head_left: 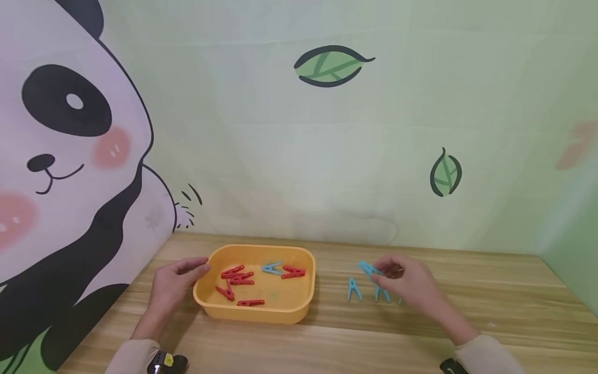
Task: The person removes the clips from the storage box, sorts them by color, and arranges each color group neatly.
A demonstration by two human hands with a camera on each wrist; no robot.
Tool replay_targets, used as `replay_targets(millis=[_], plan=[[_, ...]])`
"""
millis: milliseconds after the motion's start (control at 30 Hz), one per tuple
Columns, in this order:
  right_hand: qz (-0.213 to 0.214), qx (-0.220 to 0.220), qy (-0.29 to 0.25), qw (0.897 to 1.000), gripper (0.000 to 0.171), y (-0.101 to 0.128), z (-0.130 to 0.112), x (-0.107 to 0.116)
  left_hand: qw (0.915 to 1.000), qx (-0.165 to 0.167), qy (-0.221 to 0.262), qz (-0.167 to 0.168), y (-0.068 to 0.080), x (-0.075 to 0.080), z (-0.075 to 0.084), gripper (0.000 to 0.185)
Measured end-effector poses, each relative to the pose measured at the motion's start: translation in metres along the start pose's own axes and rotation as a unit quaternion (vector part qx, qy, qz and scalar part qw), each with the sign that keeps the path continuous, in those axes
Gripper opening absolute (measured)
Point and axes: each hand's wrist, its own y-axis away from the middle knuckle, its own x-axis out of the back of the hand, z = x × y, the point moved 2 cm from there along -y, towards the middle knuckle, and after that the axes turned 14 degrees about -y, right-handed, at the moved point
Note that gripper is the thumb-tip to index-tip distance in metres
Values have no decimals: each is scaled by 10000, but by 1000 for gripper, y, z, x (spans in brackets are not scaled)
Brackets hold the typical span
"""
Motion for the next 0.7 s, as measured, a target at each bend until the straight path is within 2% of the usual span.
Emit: replay_targets(millis=[300, 700], plan=[[278, -371, 427, 9980, 24, 4, 15, 27, 10000, -17, 18, -22, -1, 0, 0, 45], [357, -840, 897, 9918, 26, 11, 34, 53, 10000, 17, 69, -42, -2, -1, -2, 47]])
